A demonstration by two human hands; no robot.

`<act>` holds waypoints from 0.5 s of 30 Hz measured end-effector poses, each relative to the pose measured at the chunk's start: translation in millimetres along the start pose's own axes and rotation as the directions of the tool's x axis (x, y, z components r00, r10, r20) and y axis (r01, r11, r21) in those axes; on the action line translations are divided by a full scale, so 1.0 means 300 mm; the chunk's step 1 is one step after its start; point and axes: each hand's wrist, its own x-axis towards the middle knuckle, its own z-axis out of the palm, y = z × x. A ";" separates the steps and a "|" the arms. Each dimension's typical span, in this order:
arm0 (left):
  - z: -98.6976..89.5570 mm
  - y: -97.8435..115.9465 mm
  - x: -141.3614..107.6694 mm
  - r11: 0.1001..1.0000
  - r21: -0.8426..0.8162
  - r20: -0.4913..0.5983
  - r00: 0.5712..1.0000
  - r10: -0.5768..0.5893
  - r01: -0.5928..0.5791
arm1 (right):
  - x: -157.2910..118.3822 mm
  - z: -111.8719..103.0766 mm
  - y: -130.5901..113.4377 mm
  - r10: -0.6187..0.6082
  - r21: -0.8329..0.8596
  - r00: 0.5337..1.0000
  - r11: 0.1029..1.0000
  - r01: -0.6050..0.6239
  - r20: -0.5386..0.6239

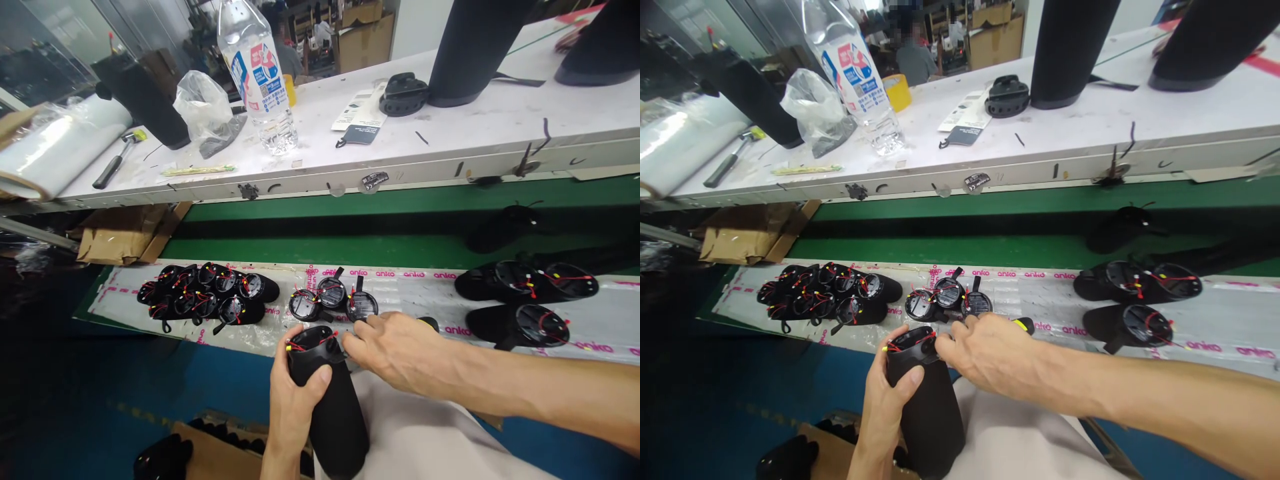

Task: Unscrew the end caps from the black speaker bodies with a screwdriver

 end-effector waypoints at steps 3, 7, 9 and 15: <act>0.007 -0.001 -0.005 1.000 0.015 -0.048 0.999 0.007 -0.006 | 0.004 0.004 0.002 0.024 0.051 1.000 0.998 -0.024 0.006; 0.025 0.003 -0.019 1.000 -0.013 -0.129 0.992 0.011 -0.012 | 0.012 0.002 -0.007 0.101 0.241 0.995 0.965 -0.103 0.020; 0.034 0.004 -0.025 1.000 -0.022 -0.154 0.988 0.015 -0.019 | 0.014 0.000 -0.019 0.159 0.325 0.987 0.932 -0.162 0.037; 0.043 0.010 -0.033 0.998 0.064 -0.223 0.975 0.024 -0.010 | 0.016 0.005 -0.066 0.227 0.336 0.971 0.911 -0.241 0.081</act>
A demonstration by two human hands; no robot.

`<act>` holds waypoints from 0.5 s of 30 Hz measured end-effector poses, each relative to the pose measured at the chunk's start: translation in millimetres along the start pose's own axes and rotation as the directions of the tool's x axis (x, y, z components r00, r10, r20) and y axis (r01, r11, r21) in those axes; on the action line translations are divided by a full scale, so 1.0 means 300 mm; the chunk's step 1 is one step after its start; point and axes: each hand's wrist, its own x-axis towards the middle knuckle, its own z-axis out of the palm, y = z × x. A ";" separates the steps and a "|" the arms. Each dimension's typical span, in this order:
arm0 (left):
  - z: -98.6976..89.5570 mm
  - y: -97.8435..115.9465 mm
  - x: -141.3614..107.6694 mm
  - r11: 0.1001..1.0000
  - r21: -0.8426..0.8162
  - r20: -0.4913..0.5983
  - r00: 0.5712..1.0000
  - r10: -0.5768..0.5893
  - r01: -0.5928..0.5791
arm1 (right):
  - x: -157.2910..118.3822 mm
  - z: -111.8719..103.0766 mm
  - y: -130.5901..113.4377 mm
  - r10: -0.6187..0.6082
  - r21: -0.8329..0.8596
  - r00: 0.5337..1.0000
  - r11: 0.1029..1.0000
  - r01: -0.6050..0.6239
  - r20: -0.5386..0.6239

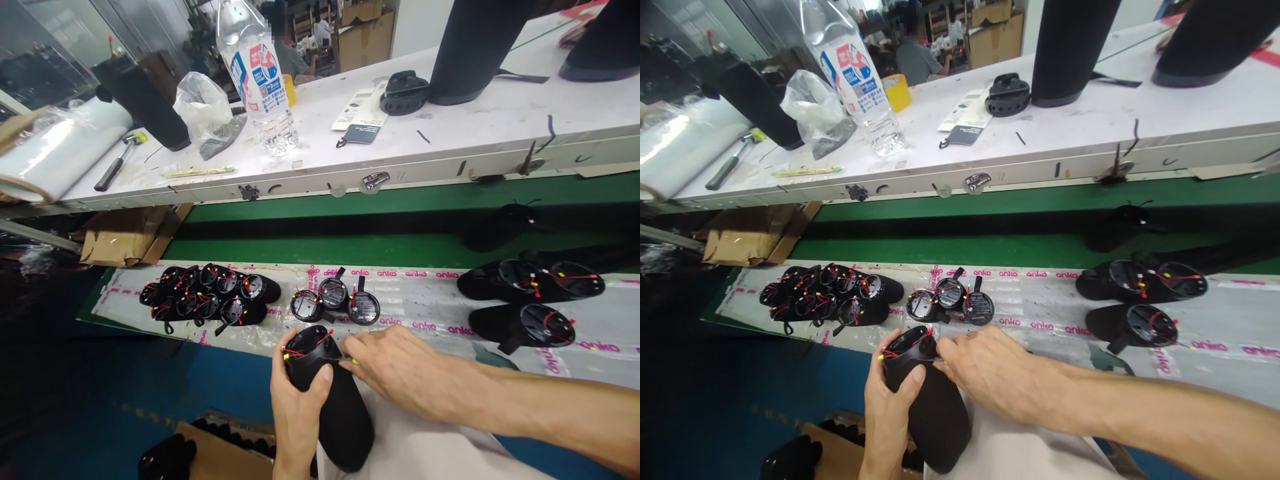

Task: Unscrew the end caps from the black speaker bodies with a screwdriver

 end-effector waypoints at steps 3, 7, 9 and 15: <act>-0.001 0.000 -0.001 1.000 -0.007 0.007 1.000 -0.018 0.018 | -0.001 0.008 -0.009 0.019 0.001 1.000 1.000 -0.019 0.017; -0.001 -0.007 -0.002 1.000 0.003 -0.007 1.000 -0.019 0.019 | -0.006 0.011 -0.018 0.052 0.006 0.998 0.999 -0.052 0.022; 0.001 -0.010 -0.003 0.999 0.032 -0.029 1.000 -0.011 0.012 | -0.008 0.013 -0.023 0.057 -0.006 0.998 0.998 -0.057 0.009; 0.015 0.013 -0.010 0.996 0.088 -0.066 0.998 -0.016 0.022 | -0.013 0.039 -0.027 0.036 -0.101 0.997 0.994 -0.042 -0.061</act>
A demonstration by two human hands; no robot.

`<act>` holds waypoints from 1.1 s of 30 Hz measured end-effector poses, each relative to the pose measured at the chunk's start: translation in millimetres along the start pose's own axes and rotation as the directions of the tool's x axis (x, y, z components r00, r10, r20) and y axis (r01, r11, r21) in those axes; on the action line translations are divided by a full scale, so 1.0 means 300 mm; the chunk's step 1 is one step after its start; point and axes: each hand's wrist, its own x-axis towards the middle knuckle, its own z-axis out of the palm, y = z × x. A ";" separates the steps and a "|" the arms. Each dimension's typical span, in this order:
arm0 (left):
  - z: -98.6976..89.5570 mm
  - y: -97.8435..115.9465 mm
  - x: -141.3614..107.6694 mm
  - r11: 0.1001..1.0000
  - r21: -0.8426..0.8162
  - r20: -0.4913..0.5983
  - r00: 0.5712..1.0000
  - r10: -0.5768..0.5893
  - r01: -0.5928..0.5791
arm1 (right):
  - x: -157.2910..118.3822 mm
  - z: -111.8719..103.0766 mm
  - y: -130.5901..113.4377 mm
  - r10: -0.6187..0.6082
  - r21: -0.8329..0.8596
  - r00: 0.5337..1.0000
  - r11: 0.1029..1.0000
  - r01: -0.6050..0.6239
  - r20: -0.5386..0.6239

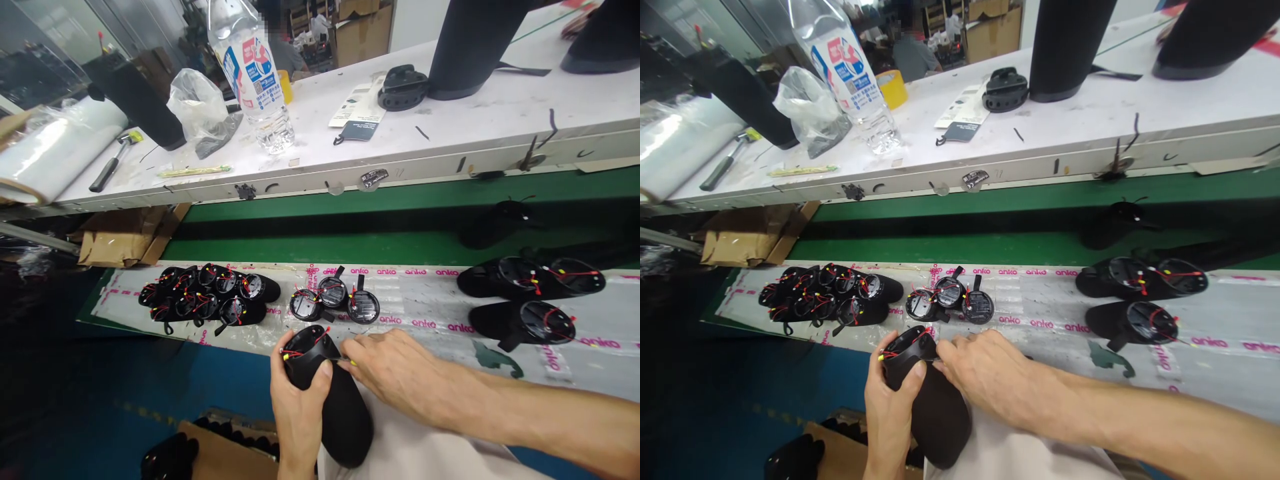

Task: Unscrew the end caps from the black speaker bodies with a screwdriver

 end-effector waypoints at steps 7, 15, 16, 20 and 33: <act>0.016 0.021 -0.007 0.993 0.121 -0.093 0.995 0.022 -0.010 | -0.039 0.060 -0.006 -0.035 -0.094 0.992 0.995 0.024 -0.118; 0.020 -0.029 -0.001 0.983 0.181 -0.176 0.983 0.051 -0.018 | -0.036 0.043 -0.053 0.017 -0.156 0.999 0.987 -0.023 -0.041; 0.021 -0.030 -0.002 0.981 0.191 -0.185 0.980 0.065 -0.029 | -0.033 0.040 -0.060 0.011 -0.168 0.999 0.986 -0.017 -0.037; 0.024 -0.031 -0.007 0.973 0.227 -0.221 0.972 0.084 -0.033 | -0.025 0.039 -0.076 0.013 -0.164 0.998 0.986 -0.022 -0.056; 0.025 -0.026 -0.012 0.974 0.224 -0.254 0.966 0.039 0.019 | -0.032 0.058 -0.097 0.071 -0.050 0.997 0.996 -0.071 0.006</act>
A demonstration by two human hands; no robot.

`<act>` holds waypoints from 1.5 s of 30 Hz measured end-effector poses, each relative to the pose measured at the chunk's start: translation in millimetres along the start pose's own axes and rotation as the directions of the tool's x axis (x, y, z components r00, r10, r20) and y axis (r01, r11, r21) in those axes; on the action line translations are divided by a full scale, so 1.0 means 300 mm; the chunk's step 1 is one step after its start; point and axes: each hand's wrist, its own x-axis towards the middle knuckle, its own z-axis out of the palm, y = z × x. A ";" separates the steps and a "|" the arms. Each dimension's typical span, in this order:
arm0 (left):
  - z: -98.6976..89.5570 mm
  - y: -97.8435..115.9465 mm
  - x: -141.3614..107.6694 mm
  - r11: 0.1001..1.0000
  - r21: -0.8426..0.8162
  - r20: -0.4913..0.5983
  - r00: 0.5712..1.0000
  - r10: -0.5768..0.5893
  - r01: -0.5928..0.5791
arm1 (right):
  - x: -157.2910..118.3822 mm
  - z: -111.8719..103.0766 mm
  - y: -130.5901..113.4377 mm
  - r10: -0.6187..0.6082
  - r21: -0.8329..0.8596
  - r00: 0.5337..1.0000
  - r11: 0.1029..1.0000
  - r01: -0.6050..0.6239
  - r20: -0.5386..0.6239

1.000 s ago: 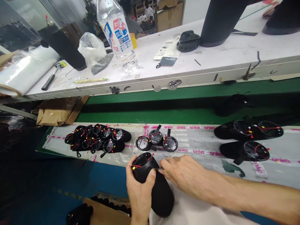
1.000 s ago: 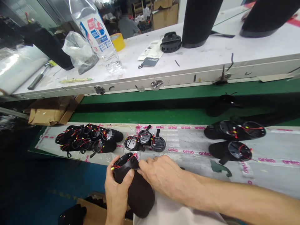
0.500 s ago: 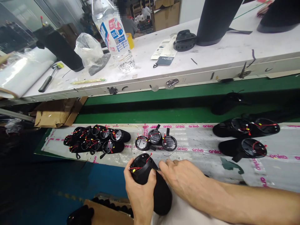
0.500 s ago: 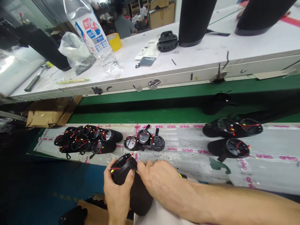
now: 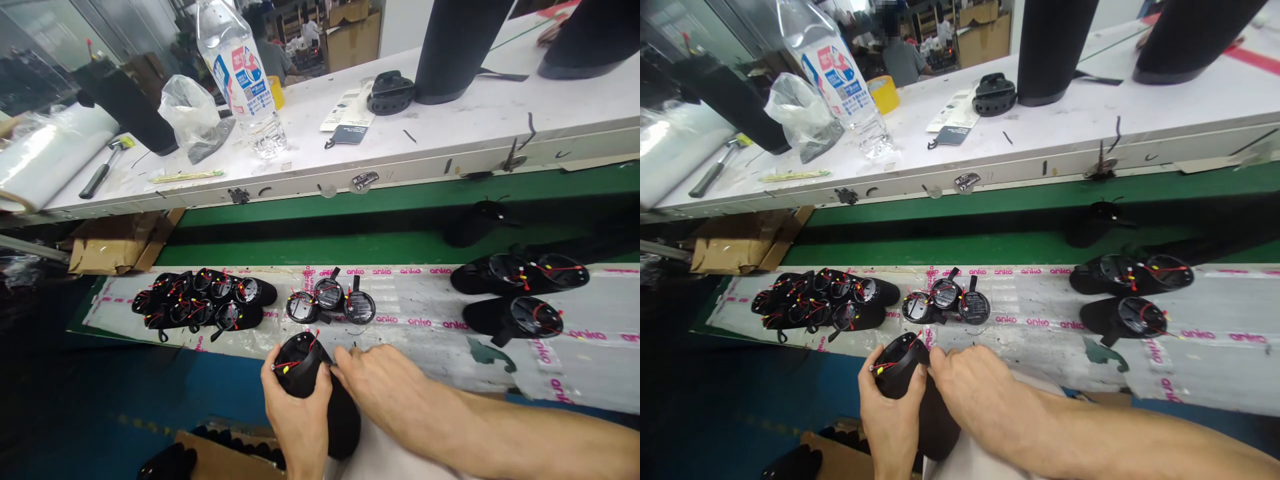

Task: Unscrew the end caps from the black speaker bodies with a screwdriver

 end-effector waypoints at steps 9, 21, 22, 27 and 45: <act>0.002 -0.095 0.036 0.684 -0.570 0.382 0.884 -0.270 0.455 | -0.031 -0.098 0.058 0.255 0.562 0.926 0.739 -0.371 0.276; 0.026 -0.065 0.045 0.671 -0.594 0.432 0.879 -0.200 0.444 | -0.029 -0.087 0.107 0.287 0.715 0.885 0.521 -0.466 0.367; 0.027 -0.057 0.050 0.698 -0.574 0.446 0.878 -0.172 0.428 | -0.023 -0.092 0.108 0.288 0.745 0.897 0.502 -0.439 0.335; 0.069 0.037 0.082 0.849 -0.428 0.602 0.799 0.012 0.309 | -0.033 -0.106 0.173 0.353 0.839 0.913 0.418 -0.348 0.203; 0.652 0.236 -0.070 0.419 0.066 0.737 0.328 0.592 -0.905 | -0.121 -0.161 1.108 0.798 -0.006 0.599 0.600 -0.800 -0.066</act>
